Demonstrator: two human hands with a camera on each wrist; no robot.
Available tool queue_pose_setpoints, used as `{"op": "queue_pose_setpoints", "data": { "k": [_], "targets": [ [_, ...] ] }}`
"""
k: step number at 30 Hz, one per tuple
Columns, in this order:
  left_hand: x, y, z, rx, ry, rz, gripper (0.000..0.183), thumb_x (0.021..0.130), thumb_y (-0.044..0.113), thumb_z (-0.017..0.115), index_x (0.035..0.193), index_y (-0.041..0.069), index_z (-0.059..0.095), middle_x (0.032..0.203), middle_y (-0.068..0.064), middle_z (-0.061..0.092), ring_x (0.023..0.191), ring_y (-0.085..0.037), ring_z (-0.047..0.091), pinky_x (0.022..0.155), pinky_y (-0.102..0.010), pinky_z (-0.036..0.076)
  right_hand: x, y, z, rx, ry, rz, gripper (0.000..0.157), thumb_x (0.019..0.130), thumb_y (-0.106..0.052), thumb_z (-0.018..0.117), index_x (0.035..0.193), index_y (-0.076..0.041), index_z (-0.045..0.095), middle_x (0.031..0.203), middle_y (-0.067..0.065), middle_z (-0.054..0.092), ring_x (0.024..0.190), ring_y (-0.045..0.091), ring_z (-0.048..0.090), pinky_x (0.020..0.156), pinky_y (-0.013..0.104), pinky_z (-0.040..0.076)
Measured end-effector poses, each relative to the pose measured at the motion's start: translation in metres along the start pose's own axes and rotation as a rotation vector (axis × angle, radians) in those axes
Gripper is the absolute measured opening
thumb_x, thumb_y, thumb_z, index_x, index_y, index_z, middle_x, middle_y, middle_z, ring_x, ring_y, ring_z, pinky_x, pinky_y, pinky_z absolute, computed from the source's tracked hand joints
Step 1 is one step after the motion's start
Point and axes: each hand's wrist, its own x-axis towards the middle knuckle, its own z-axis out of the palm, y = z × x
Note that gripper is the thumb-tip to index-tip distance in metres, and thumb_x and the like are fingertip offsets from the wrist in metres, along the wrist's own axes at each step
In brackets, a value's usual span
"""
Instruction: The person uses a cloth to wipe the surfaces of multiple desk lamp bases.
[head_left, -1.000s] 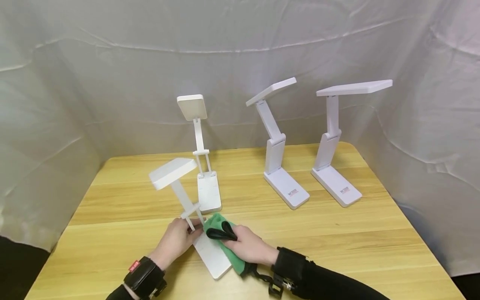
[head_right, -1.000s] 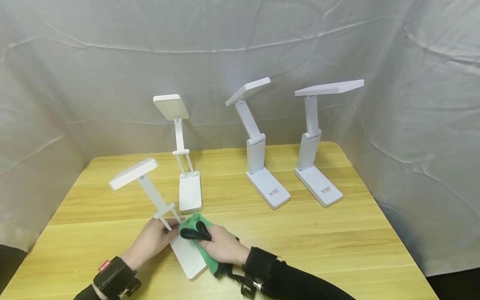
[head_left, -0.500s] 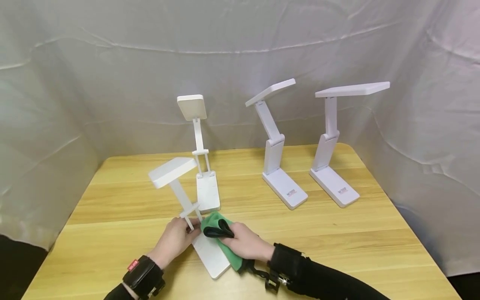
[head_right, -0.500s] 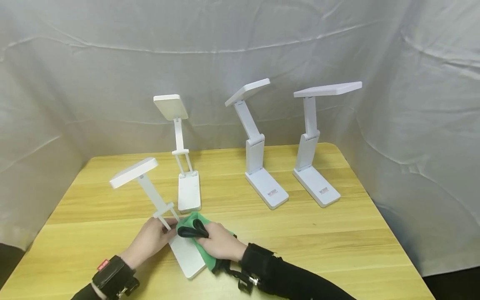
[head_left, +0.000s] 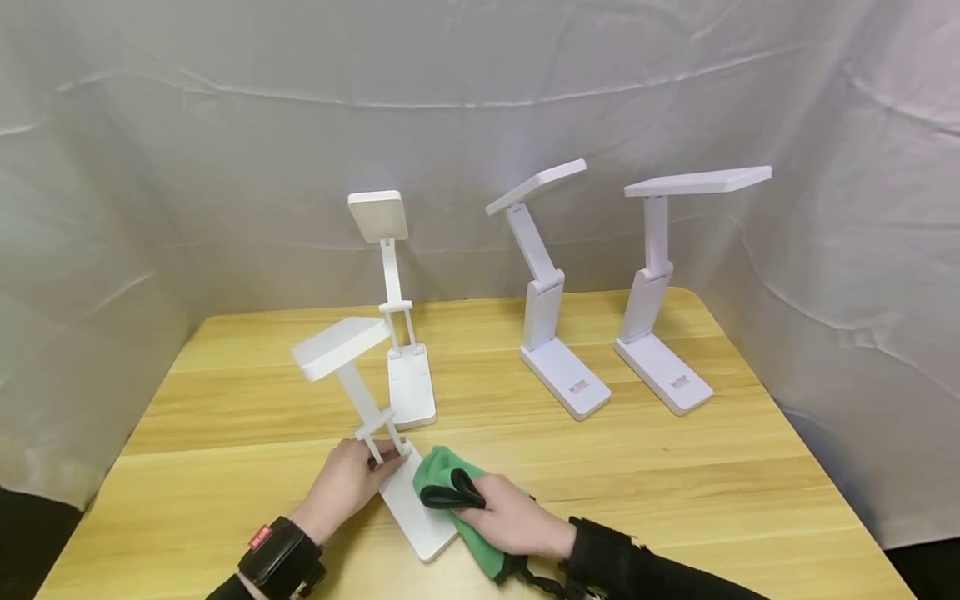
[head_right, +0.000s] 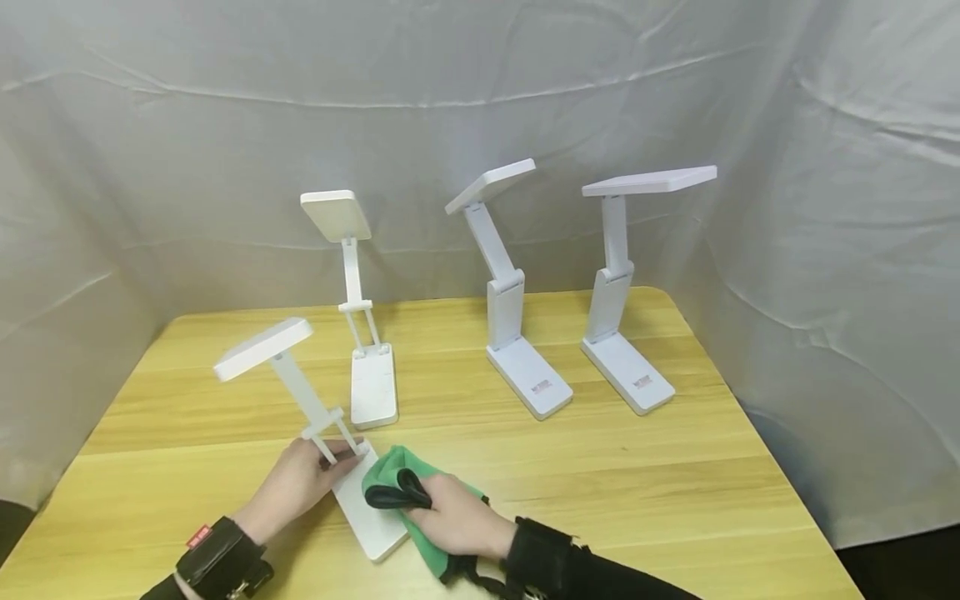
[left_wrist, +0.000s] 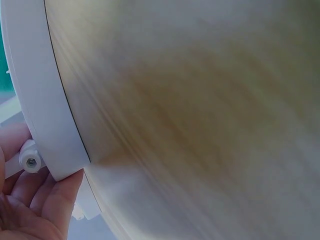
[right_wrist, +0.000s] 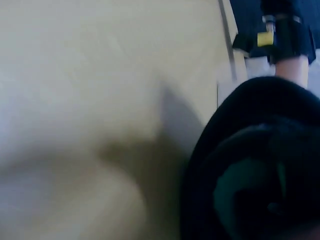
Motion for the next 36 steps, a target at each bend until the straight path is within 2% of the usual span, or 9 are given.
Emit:
{"op": "queue_pose_setpoints", "data": {
  "k": [5,8,16,19,22,27,31,33,36],
  "targets": [
    [-0.001,0.000,-0.001,0.003,-0.020,-0.008,0.020,0.078,0.008,0.073,0.098,0.015,0.074,0.079,0.001,0.071,0.057,-0.002,0.051,0.049,-0.019,0.045,0.024,-0.006,0.001,0.033,0.017,0.017,0.019,0.096,-0.027,0.053,0.091,-0.010,0.061,0.066,-0.003,0.054,0.054,0.008,0.054,0.050,0.022,0.045],
    [-0.001,0.000,-0.002,-0.010,-0.031,-0.019,0.023,0.078,0.006,0.072,0.099,0.013,0.073,0.081,-0.001,0.071,0.059,-0.003,0.053,0.051,-0.020,0.047,0.029,-0.006,0.001,0.017,0.009,0.006,0.017,0.096,-0.025,0.053,0.091,-0.010,0.061,0.066,-0.002,0.056,0.053,0.008,0.055,0.050,0.023,0.047],
    [-0.001,0.001,0.001,0.001,-0.003,-0.014,0.017,0.078,0.013,0.075,0.095,0.016,0.075,0.081,-0.001,0.072,0.055,0.000,0.050,0.046,-0.018,0.043,-0.012,0.004,-0.002,-0.029,-0.047,-0.056,0.024,0.096,-0.024,0.052,0.074,-0.016,0.051,0.058,-0.009,0.038,0.048,0.003,0.044,0.049,0.018,0.040],
    [-0.001,0.002,0.000,0.000,-0.002,-0.012,0.017,0.078,0.013,0.075,0.095,0.016,0.075,0.080,-0.001,0.072,0.053,0.001,0.048,0.045,-0.018,0.043,-0.016,0.006,-0.002,-0.023,-0.055,-0.059,0.024,0.095,-0.023,0.053,0.072,-0.016,0.050,0.058,-0.010,0.037,0.048,0.003,0.043,0.048,0.018,0.039],
    [-0.001,0.002,-0.002,0.012,-0.003,-0.004,0.018,0.079,0.014,0.075,0.097,0.016,0.075,0.078,0.001,0.071,0.052,-0.001,0.048,0.044,-0.019,0.041,-0.002,0.003,-0.003,-0.026,-0.049,-0.034,0.020,0.095,-0.022,0.053,0.077,-0.015,0.054,0.058,-0.008,0.042,0.046,0.004,0.045,0.045,0.019,0.041],
    [-0.001,0.003,-0.002,-0.006,-0.014,-0.023,0.023,0.077,0.007,0.074,0.099,0.013,0.073,0.082,-0.002,0.071,0.060,-0.004,0.056,0.052,-0.020,0.048,0.029,-0.003,-0.003,-0.043,-0.028,-0.036,0.017,0.096,-0.023,0.053,0.084,-0.012,0.058,0.063,-0.005,0.050,0.049,0.005,0.052,0.045,0.021,0.046],
    [-0.002,0.004,0.000,-0.012,-0.017,-0.039,0.024,0.077,0.006,0.073,0.100,0.012,0.073,0.085,-0.004,0.072,0.064,-0.005,0.058,0.055,-0.021,0.050,0.031,-0.002,-0.003,-0.084,-0.027,-0.060,0.015,0.096,-0.021,0.053,0.085,-0.012,0.059,0.065,-0.004,0.054,0.052,0.005,0.054,0.048,0.020,0.047],
    [-0.001,0.004,0.001,-0.002,-0.013,-0.036,0.021,0.078,0.009,0.074,0.099,0.013,0.073,0.085,-0.003,0.072,0.062,-0.004,0.057,0.053,-0.021,0.049,0.023,-0.001,-0.002,-0.138,-0.029,-0.086,0.012,0.094,-0.018,0.054,0.094,-0.009,0.062,0.072,-0.001,0.060,0.054,0.004,0.055,0.051,0.020,0.048],
    [-0.001,0.006,0.001,0.009,-0.002,-0.039,0.017,0.079,0.013,0.074,0.096,0.014,0.074,0.081,-0.003,0.072,0.056,-0.001,0.053,0.049,-0.019,0.047,0.004,-0.001,0.002,-0.327,-0.031,-0.167,0.034,0.089,-0.011,0.058,0.121,0.000,0.059,0.109,0.010,0.066,0.088,0.011,0.065,0.078,0.026,0.054]
  ]
}}
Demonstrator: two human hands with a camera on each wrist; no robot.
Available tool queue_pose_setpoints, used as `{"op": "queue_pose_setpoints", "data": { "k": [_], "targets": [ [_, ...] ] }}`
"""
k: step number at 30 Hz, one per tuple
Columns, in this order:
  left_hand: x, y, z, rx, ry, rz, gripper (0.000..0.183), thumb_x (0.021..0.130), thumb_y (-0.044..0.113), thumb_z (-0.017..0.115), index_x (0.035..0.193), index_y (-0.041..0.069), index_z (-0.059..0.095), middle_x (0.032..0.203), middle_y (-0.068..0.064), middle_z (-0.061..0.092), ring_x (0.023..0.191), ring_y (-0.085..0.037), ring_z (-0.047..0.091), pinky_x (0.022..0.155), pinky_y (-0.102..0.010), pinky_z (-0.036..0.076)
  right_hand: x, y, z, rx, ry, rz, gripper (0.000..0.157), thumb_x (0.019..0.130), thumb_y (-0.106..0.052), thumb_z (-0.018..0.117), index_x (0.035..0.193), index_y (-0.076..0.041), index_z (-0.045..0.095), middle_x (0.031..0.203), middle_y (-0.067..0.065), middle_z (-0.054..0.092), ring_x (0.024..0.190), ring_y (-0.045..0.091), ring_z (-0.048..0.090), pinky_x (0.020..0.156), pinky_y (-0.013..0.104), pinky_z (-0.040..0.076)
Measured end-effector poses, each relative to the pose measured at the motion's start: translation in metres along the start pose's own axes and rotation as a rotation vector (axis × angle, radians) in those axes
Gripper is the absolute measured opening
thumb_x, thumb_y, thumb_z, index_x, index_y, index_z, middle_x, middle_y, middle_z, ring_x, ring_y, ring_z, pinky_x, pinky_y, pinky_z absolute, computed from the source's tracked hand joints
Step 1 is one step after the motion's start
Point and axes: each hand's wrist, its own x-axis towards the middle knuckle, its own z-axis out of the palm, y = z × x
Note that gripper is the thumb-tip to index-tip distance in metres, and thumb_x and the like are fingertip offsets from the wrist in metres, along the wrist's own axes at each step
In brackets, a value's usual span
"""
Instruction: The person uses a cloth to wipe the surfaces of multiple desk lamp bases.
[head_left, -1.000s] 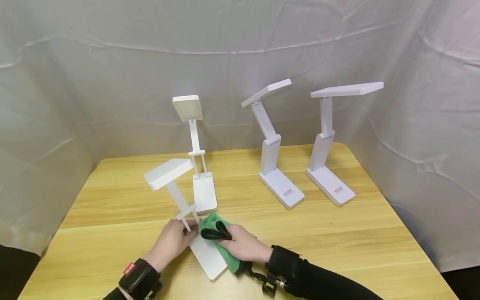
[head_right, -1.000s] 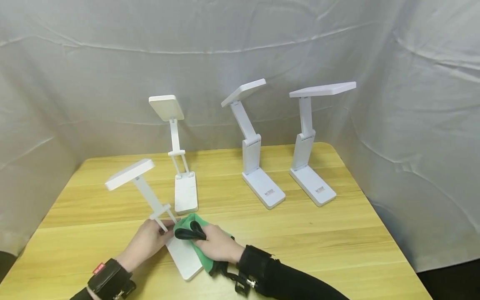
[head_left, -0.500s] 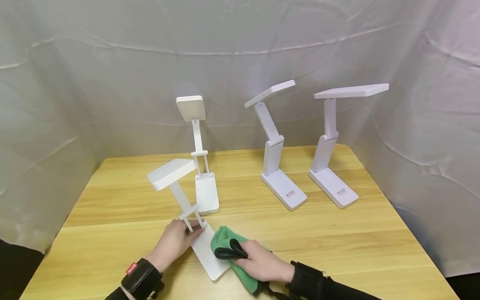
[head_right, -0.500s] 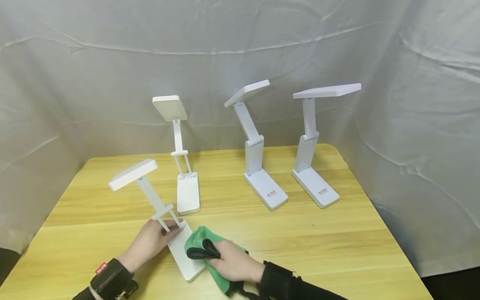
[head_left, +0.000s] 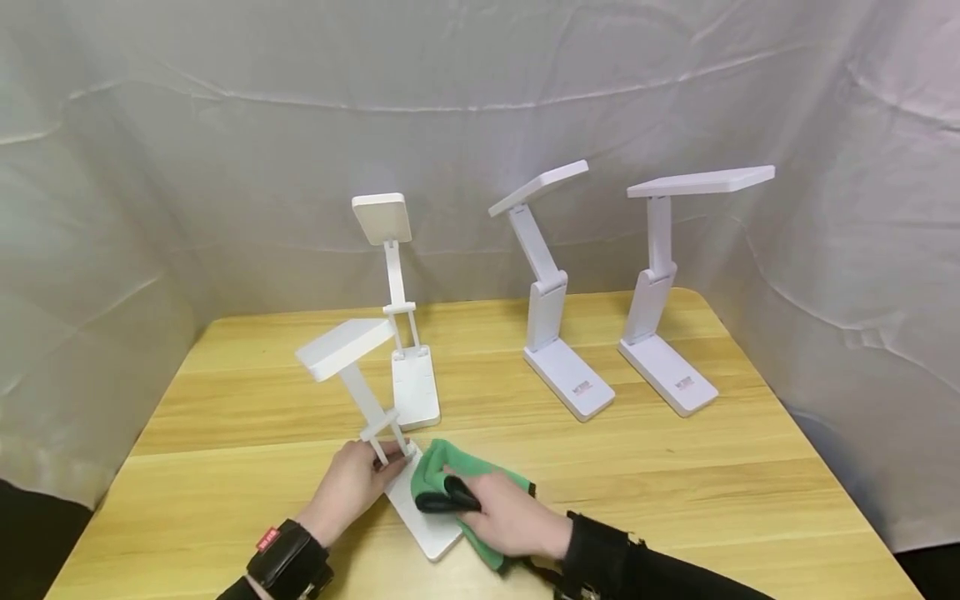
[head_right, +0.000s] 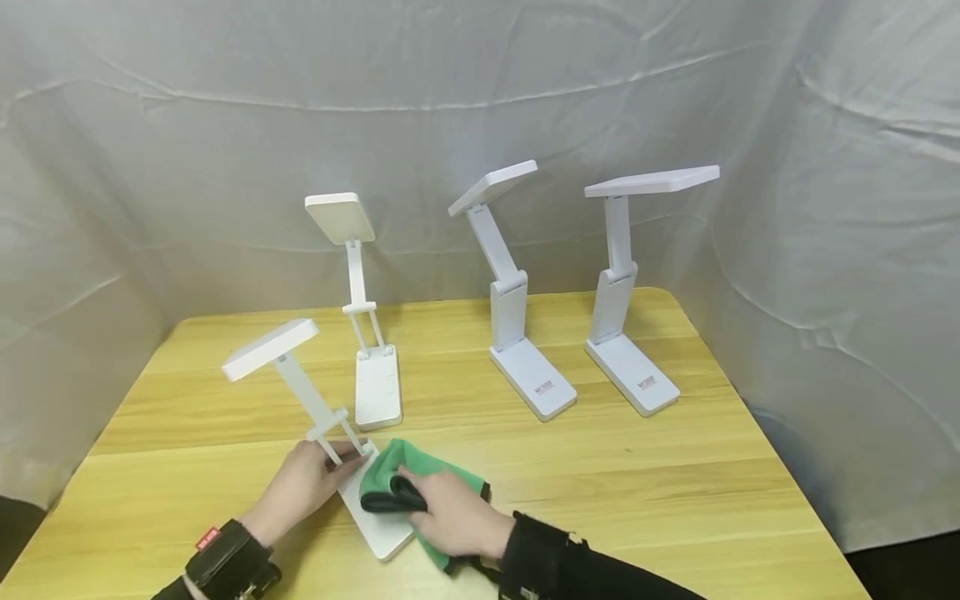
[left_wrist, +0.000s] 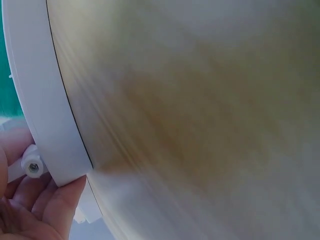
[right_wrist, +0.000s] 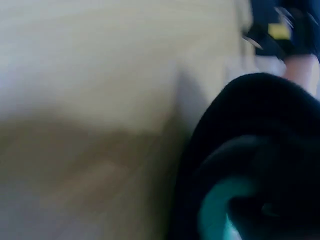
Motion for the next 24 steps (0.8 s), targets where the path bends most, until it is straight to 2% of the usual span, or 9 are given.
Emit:
{"op": "queue_pose_setpoints", "data": {
  "k": [2,4,6,8,11,14,18,21,24],
  "targets": [
    [-0.001,0.002,0.000,0.001,0.003,-0.007,0.016,0.079,0.014,0.074,0.095,0.012,0.074,0.074,-0.001,0.071,0.052,0.000,0.051,0.046,-0.019,0.045,-0.011,-0.005,0.004,-0.189,-0.011,-0.084,0.054,0.084,-0.008,0.061,0.135,0.001,0.047,0.134,0.015,0.053,0.116,0.019,0.055,0.096,0.034,0.047],
    [-0.003,0.005,0.001,0.004,-0.001,-0.017,0.014,0.081,0.014,0.073,0.095,0.012,0.073,0.067,0.002,0.068,0.049,0.001,0.049,0.042,-0.018,0.043,-0.018,-0.011,0.008,-0.376,-0.024,-0.181,0.066,0.078,-0.007,0.065,0.139,0.000,0.043,0.145,0.016,0.041,0.134,0.025,0.035,0.108,0.040,0.034],
    [-0.004,0.008,0.002,0.013,-0.005,-0.016,0.013,0.082,0.015,0.072,0.095,0.012,0.073,0.061,0.006,0.064,0.046,0.002,0.047,0.039,-0.018,0.041,-0.023,-0.015,0.012,-0.530,-0.035,-0.285,0.070,0.074,-0.010,0.068,0.139,0.000,0.044,0.145,0.016,0.041,0.136,0.027,0.033,0.109,0.039,0.033],
    [-0.005,0.011,0.003,0.017,-0.014,-0.008,0.012,0.083,0.016,0.071,0.095,0.012,0.073,0.058,0.009,0.060,0.044,0.002,0.045,0.036,-0.018,0.038,-0.025,-0.016,0.014,-0.624,-0.035,-0.364,0.072,0.071,-0.013,0.070,0.137,-0.001,0.046,0.143,0.015,0.043,0.135,0.026,0.034,0.109,0.036,0.032],
    [-0.005,0.014,0.003,0.022,-0.032,0.013,0.012,0.084,0.017,0.070,0.095,0.012,0.073,0.058,0.009,0.059,0.044,0.003,0.046,0.036,-0.016,0.038,-0.030,-0.012,0.010,-0.661,-0.040,-0.422,0.074,0.068,-0.012,0.070,0.137,-0.002,0.046,0.143,0.013,0.044,0.135,0.024,0.035,0.109,0.034,0.032],
    [-0.003,0.014,0.000,0.018,-0.066,0.080,0.024,0.085,0.015,0.069,0.108,0.011,0.069,0.071,0.003,0.067,0.052,-0.001,0.054,0.042,-0.017,0.043,-0.035,-0.003,0.001,-0.639,-0.057,-0.435,0.076,0.066,-0.007,0.067,0.139,-0.004,0.045,0.145,0.010,0.043,0.136,0.022,0.033,0.110,0.033,0.032],
    [0.003,0.010,-0.008,-0.071,-0.200,0.185,0.038,0.085,0.014,0.067,0.122,0.007,0.058,0.101,-0.007,0.069,0.080,-0.013,0.064,0.065,-0.025,0.054,-0.038,0.014,-0.014,-0.606,-0.083,-0.429,0.075,0.069,-0.007,0.065,0.141,-0.007,0.043,0.146,0.007,0.040,0.136,0.019,0.032,0.109,0.034,0.032],
    [0.005,0.007,-0.013,-0.118,-0.325,0.216,0.050,0.078,0.022,0.076,0.121,0.007,0.053,0.114,-0.008,0.064,0.101,-0.020,0.061,0.087,-0.037,0.052,-0.038,0.026,-0.026,-0.598,-0.072,-0.397,0.074,0.071,-0.008,0.065,0.141,-0.007,0.043,0.146,0.008,0.041,0.135,0.020,0.034,0.108,0.037,0.034],
    [0.007,0.007,-0.012,-0.053,-0.363,0.272,0.063,0.068,0.029,0.083,0.119,0.009,0.052,0.118,-0.007,0.062,0.107,-0.023,0.057,0.094,-0.044,0.047,-0.039,0.036,-0.036,-0.612,-0.049,-0.350,0.071,0.072,-0.006,0.065,0.140,-0.006,0.044,0.145,0.010,0.041,0.134,0.022,0.036,0.107,0.039,0.035]
  ]
}}
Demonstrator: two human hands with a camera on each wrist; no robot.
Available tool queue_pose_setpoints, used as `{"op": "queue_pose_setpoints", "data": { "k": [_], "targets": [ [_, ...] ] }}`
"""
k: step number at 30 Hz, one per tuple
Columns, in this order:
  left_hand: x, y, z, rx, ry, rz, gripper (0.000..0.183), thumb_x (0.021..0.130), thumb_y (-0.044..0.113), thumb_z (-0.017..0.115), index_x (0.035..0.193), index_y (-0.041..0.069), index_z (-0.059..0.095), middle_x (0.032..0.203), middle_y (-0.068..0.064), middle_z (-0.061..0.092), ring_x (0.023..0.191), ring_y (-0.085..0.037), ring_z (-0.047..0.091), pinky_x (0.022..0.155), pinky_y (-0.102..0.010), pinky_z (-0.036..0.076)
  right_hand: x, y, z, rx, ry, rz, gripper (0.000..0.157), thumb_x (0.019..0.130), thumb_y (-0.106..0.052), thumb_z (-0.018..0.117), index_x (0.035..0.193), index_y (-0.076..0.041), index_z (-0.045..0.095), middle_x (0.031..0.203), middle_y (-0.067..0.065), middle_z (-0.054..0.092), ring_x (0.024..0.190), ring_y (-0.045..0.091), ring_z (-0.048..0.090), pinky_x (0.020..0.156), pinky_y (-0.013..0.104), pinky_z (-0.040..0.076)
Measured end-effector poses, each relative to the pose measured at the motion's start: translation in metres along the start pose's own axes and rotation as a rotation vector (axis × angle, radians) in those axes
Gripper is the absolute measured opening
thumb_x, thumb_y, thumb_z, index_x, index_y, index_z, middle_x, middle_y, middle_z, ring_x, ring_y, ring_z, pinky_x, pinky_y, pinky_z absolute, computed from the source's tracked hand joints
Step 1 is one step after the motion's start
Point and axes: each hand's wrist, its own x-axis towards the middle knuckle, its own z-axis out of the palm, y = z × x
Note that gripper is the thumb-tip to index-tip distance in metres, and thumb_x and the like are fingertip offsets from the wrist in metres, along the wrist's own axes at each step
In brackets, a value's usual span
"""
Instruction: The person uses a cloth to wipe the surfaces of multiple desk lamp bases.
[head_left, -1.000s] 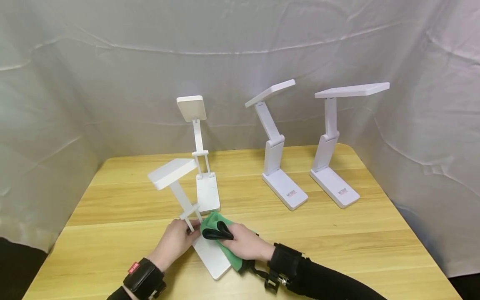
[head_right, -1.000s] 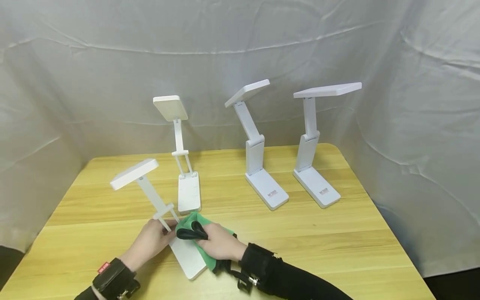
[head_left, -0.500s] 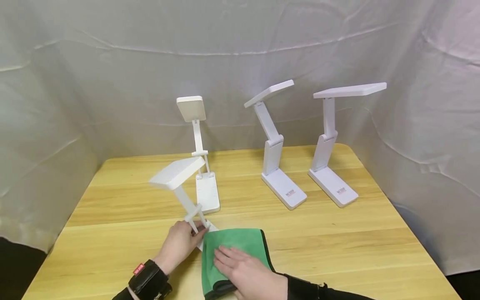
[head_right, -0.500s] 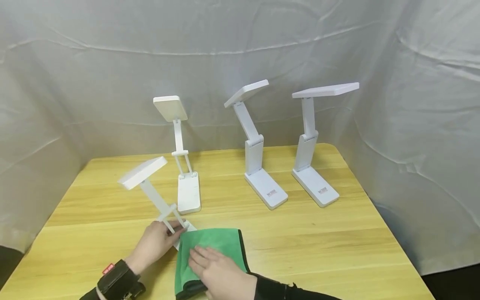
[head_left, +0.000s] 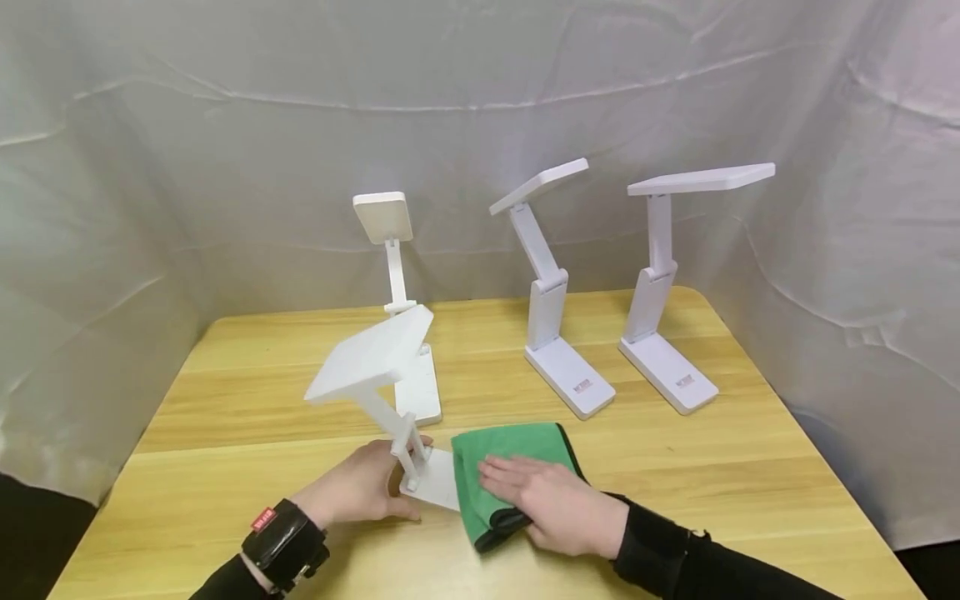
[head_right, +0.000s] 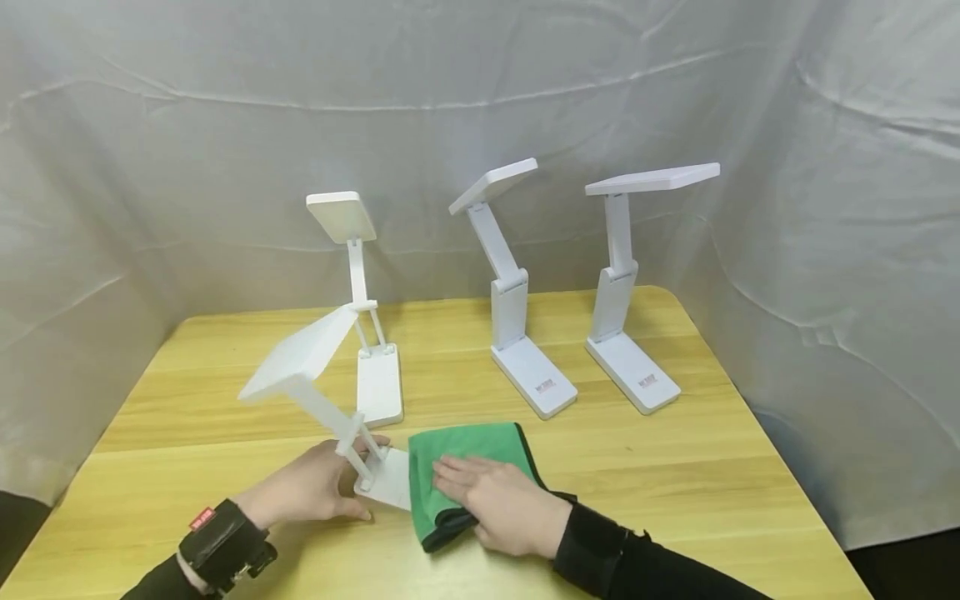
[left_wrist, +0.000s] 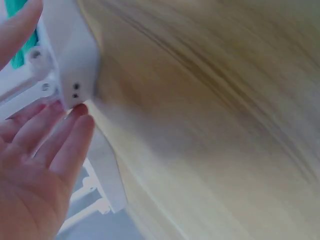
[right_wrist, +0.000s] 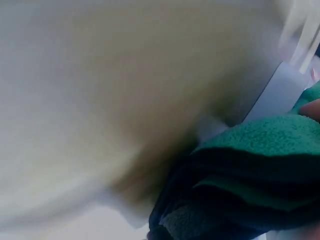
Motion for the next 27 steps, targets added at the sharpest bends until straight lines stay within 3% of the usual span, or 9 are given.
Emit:
{"op": "queue_pose_setpoints", "data": {
  "k": [6,12,16,21,24,27],
  "targets": [
    [0.005,-0.002,0.008,0.136,0.067,0.037,0.062,0.065,0.029,0.084,0.114,0.009,0.053,0.107,-0.004,0.066,0.097,-0.020,0.062,0.086,-0.038,0.052,0.006,-0.002,-0.003,-0.016,-0.002,0.055,0.069,0.073,-0.006,0.065,0.139,-0.001,0.044,0.145,0.014,0.041,0.134,0.026,0.036,0.108,0.041,0.034],
    [0.012,-0.003,0.010,0.147,0.104,0.072,0.058,0.063,0.028,0.084,0.109,0.013,0.053,0.099,0.002,0.064,0.092,-0.015,0.061,0.083,-0.035,0.053,0.024,-0.020,0.004,-0.002,0.009,0.001,0.069,0.073,-0.007,0.063,0.139,-0.002,0.044,0.145,0.013,0.041,0.136,0.025,0.032,0.111,0.038,0.030],
    [0.017,-0.003,0.010,0.139,0.101,0.085,0.060,0.063,0.031,0.084,0.112,0.013,0.054,0.100,0.004,0.063,0.093,-0.014,0.061,0.084,-0.034,0.053,0.011,-0.020,0.003,0.051,0.005,-0.022,0.072,0.072,-0.004,0.064,0.140,-0.006,0.044,0.147,0.009,0.040,0.137,0.022,0.031,0.110,0.037,0.031],
    [0.020,-0.002,0.013,0.142,0.135,0.082,0.067,0.059,0.030,0.086,0.113,0.010,0.051,0.099,0.003,0.064,0.091,-0.014,0.061,0.082,-0.032,0.054,-0.007,-0.013,-0.001,0.117,0.011,0.093,0.069,0.075,-0.004,0.065,0.140,-0.007,0.044,0.147,0.009,0.039,0.136,0.023,0.033,0.107,0.042,0.035],
    [0.021,0.001,0.015,0.168,0.168,0.078,0.066,0.057,0.031,0.087,0.110,0.009,0.052,0.095,0.002,0.064,0.087,-0.014,0.062,0.079,-0.032,0.054,0.001,-0.013,-0.002,0.136,0.034,0.179,0.063,0.078,-0.007,0.065,0.138,-0.004,0.046,0.145,0.012,0.041,0.135,0.026,0.035,0.107,0.044,0.034],
    [0.022,0.003,0.016,0.178,0.181,0.044,0.061,0.055,0.029,0.086,0.104,0.011,0.054,0.093,0.001,0.063,0.087,-0.017,0.061,0.079,-0.035,0.054,0.016,-0.020,0.001,0.119,0.051,0.161,0.060,0.080,-0.010,0.063,0.138,-0.003,0.046,0.144,0.014,0.042,0.135,0.028,0.034,0.109,0.044,0.032]
  ]
}}
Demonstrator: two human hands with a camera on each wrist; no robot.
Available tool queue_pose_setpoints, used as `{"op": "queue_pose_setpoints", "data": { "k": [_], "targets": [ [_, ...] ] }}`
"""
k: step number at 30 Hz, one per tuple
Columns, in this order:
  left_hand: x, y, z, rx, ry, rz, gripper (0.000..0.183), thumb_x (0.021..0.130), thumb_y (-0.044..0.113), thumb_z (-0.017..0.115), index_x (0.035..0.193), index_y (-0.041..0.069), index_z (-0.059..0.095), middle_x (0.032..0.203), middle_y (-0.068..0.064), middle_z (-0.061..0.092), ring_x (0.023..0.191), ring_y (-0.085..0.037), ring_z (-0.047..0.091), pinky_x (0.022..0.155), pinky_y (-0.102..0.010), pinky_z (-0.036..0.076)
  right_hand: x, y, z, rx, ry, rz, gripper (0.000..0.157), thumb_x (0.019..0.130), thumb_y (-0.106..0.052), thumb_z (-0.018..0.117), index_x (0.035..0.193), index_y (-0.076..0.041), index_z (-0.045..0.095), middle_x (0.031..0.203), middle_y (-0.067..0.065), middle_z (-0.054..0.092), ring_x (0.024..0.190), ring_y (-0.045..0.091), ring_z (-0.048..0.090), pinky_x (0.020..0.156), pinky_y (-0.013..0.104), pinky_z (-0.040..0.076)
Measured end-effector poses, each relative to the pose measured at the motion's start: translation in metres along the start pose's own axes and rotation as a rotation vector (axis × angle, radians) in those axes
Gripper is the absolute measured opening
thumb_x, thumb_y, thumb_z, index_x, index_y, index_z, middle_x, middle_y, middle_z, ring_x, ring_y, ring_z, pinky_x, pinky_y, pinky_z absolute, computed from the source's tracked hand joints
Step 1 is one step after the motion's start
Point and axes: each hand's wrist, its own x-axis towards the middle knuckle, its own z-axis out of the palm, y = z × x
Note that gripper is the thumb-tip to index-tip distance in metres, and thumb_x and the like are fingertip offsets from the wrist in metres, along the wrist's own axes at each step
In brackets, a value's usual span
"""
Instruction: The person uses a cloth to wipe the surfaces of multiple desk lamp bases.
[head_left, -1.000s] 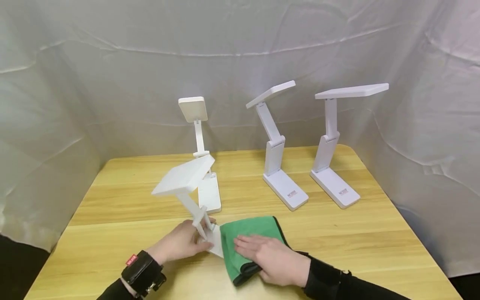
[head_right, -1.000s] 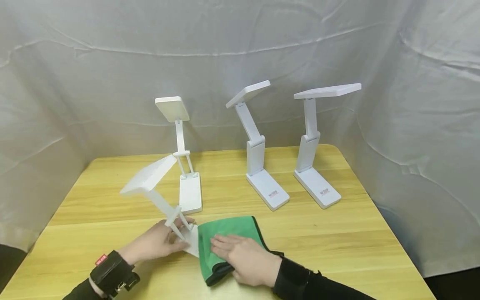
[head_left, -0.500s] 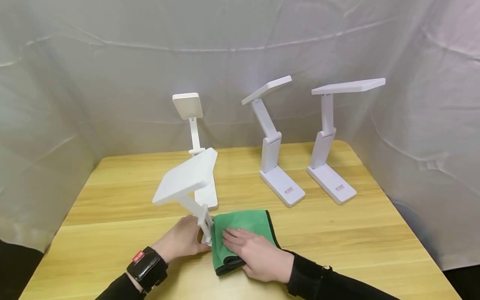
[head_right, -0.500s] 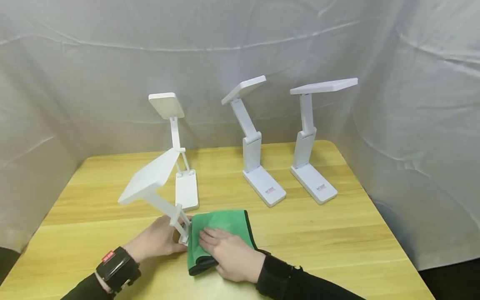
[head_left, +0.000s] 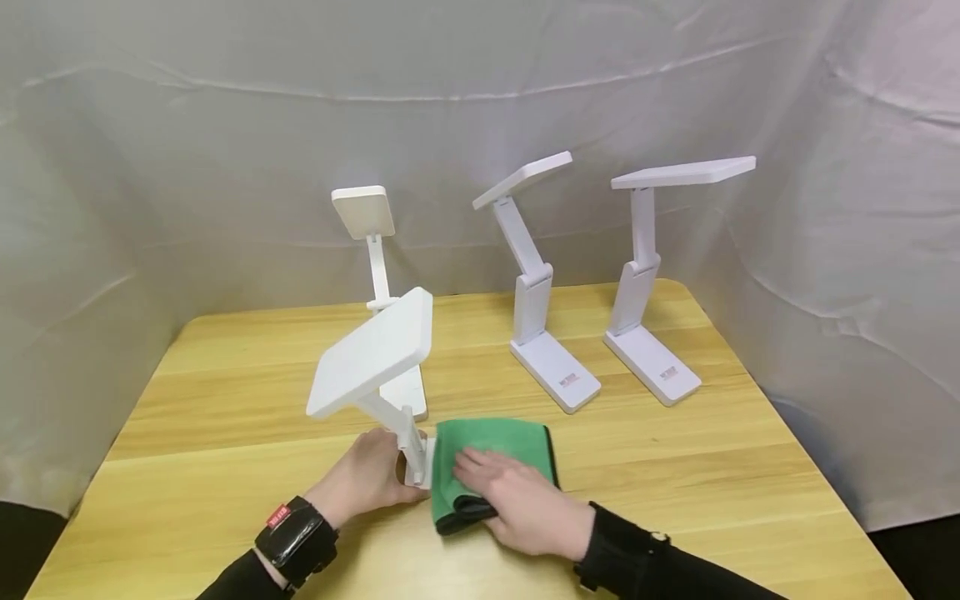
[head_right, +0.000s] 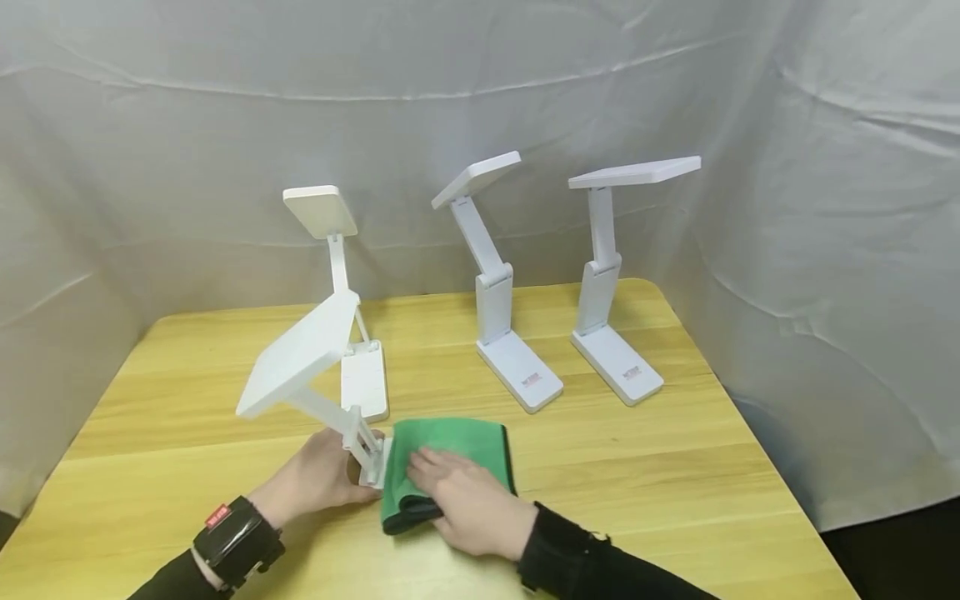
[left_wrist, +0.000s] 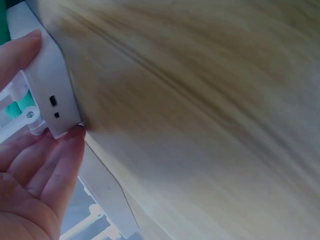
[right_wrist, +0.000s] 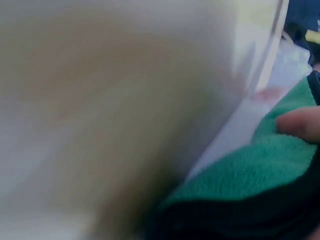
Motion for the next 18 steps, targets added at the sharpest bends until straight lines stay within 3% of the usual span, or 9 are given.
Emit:
{"op": "queue_pose_setpoints", "data": {
  "k": [5,9,12,14,18],
  "targets": [
    [0.000,0.000,-0.002,0.012,-0.024,-0.023,0.056,0.056,0.026,0.085,0.102,0.013,0.056,0.096,0.001,0.061,0.093,-0.020,0.060,0.083,-0.038,0.053,0.005,-0.007,0.005,-0.020,-0.033,-0.104,0.064,0.077,-0.009,0.062,0.139,-0.004,0.045,0.146,0.012,0.040,0.136,0.026,0.031,0.110,0.040,0.030],
    [-0.001,0.000,-0.002,0.010,-0.026,-0.021,0.056,0.056,0.030,0.086,0.102,0.013,0.058,0.103,-0.003,0.064,0.096,-0.023,0.061,0.085,-0.038,0.052,-0.002,-0.003,-0.004,0.115,-0.101,-0.109,0.054,0.091,-0.034,0.056,0.138,-0.008,0.048,0.149,0.010,0.035,0.138,0.025,0.027,0.110,0.043,0.031],
    [-0.001,0.000,-0.002,-0.007,-0.036,-0.040,0.055,0.055,0.030,0.086,0.101,0.015,0.059,0.105,-0.005,0.064,0.097,-0.024,0.061,0.085,-0.039,0.052,0.001,0.001,-0.008,0.208,-0.075,-0.071,0.059,0.094,-0.052,0.047,0.135,-0.010,0.050,0.149,0.010,0.035,0.137,0.025,0.030,0.108,0.045,0.033],
    [-0.002,0.000,-0.002,-0.017,-0.046,-0.056,0.053,0.056,0.029,0.086,0.100,0.015,0.060,0.103,-0.005,0.065,0.096,-0.024,0.061,0.084,-0.039,0.053,0.005,0.004,-0.007,0.164,-0.049,-0.046,0.060,0.094,-0.050,0.049,0.137,-0.008,0.048,0.150,0.012,0.034,0.137,0.025,0.030,0.109,0.044,0.032],
    [-0.001,0.000,-0.002,-0.035,-0.062,-0.069,0.054,0.057,0.028,0.085,0.102,0.015,0.059,0.099,-0.001,0.063,0.094,-0.021,0.060,0.083,-0.037,0.053,0.017,0.008,0.002,-0.118,-0.031,-0.051,0.072,0.090,-0.046,0.058,0.142,0.001,0.038,0.150,0.019,0.032,0.138,0.029,0.027,0.112,0.043,0.027]
  ]
}}
